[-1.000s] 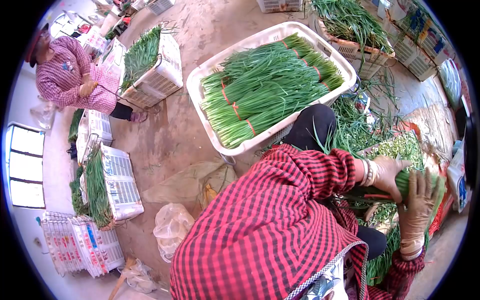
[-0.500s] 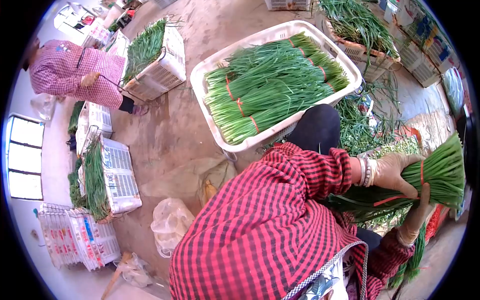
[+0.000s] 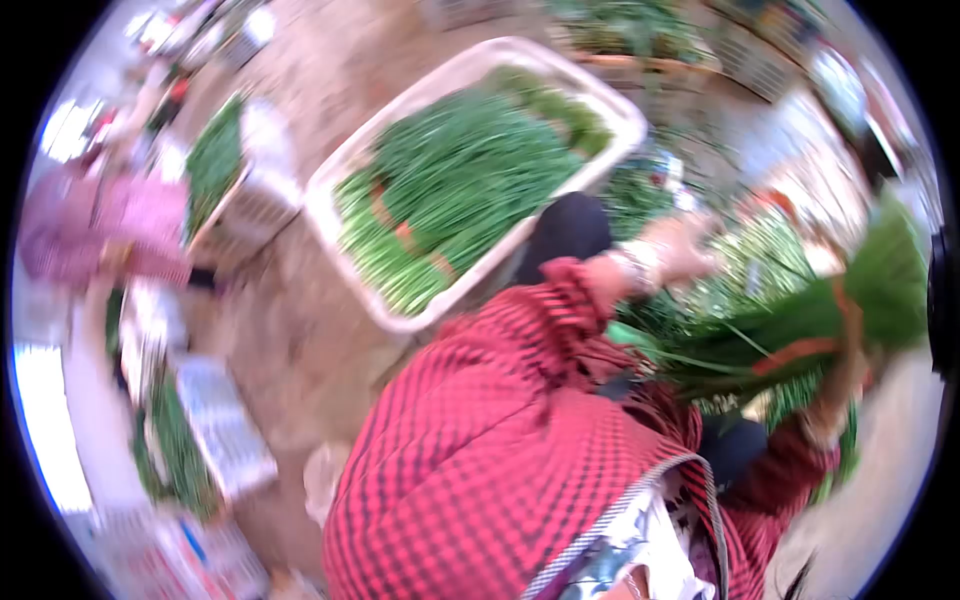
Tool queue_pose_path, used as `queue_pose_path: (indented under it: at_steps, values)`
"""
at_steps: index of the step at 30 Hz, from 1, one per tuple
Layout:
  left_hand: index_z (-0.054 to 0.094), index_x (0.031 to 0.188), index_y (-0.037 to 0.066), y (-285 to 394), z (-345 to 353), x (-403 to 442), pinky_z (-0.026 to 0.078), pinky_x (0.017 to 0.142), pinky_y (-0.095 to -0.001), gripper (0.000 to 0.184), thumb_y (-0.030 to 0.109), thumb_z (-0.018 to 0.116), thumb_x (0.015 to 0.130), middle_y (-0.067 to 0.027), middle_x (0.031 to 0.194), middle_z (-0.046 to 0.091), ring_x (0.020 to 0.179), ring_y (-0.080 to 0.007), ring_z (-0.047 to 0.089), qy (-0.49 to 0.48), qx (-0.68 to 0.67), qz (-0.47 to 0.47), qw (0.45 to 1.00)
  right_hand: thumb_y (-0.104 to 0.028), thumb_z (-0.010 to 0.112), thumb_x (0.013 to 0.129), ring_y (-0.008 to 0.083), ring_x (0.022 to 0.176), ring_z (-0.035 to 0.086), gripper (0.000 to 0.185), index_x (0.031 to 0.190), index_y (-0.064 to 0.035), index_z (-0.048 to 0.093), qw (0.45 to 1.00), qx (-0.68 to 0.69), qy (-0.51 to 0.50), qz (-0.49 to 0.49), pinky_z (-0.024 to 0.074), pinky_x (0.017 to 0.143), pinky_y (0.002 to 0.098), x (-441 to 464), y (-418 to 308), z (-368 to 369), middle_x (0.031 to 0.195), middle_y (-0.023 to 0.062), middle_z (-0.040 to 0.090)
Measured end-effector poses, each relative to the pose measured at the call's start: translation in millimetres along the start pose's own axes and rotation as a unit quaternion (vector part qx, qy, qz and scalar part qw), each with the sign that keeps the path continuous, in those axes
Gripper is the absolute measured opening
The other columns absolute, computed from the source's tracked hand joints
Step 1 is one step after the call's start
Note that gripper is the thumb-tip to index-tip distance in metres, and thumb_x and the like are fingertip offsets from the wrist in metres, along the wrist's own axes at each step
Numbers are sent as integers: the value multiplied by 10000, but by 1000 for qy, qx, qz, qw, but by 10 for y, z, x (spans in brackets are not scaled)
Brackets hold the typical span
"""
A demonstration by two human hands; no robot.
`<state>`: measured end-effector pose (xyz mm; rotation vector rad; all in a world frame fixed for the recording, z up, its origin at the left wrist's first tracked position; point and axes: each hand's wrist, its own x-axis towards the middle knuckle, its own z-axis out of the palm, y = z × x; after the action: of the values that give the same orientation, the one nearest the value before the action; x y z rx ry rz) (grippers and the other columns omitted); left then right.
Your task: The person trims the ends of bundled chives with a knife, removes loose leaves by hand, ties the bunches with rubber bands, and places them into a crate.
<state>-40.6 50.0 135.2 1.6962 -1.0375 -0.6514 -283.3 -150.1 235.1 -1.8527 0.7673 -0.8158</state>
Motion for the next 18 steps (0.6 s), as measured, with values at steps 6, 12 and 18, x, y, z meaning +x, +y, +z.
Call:
queue_pose_path:
  at_steps: [6,12,18]
  values:
    - [311,1456,-18,461,166,88,344,1085,-359,890,315,798,790,-166,1383,483,1282,-273,462,-10,-337,176,925,-48,805,745,144,1048,582,732,1360,-27,409,976,134,-125,-119,473,929,298,-117,-306,1246,1188,52,606]
    - [516,1302,0,226,112,-64,515,918,-359,517,224,688,870,-101,1193,625,1044,-220,628,-4,-612,80,787,-252,828,718,307,1218,534,1033,1486,7,188,961,-89,-183,-186,425,1023,366,-284,-377,1431,1316,213,512]
    - [491,1342,54,63,-32,-161,519,939,-411,630,440,655,872,-111,1231,617,1071,-252,626,-21,-683,48,729,-182,812,753,247,1277,468,1047,1511,9,116,948,134,-289,1,373,1066,348,-600,242,1541,1408,184,445]
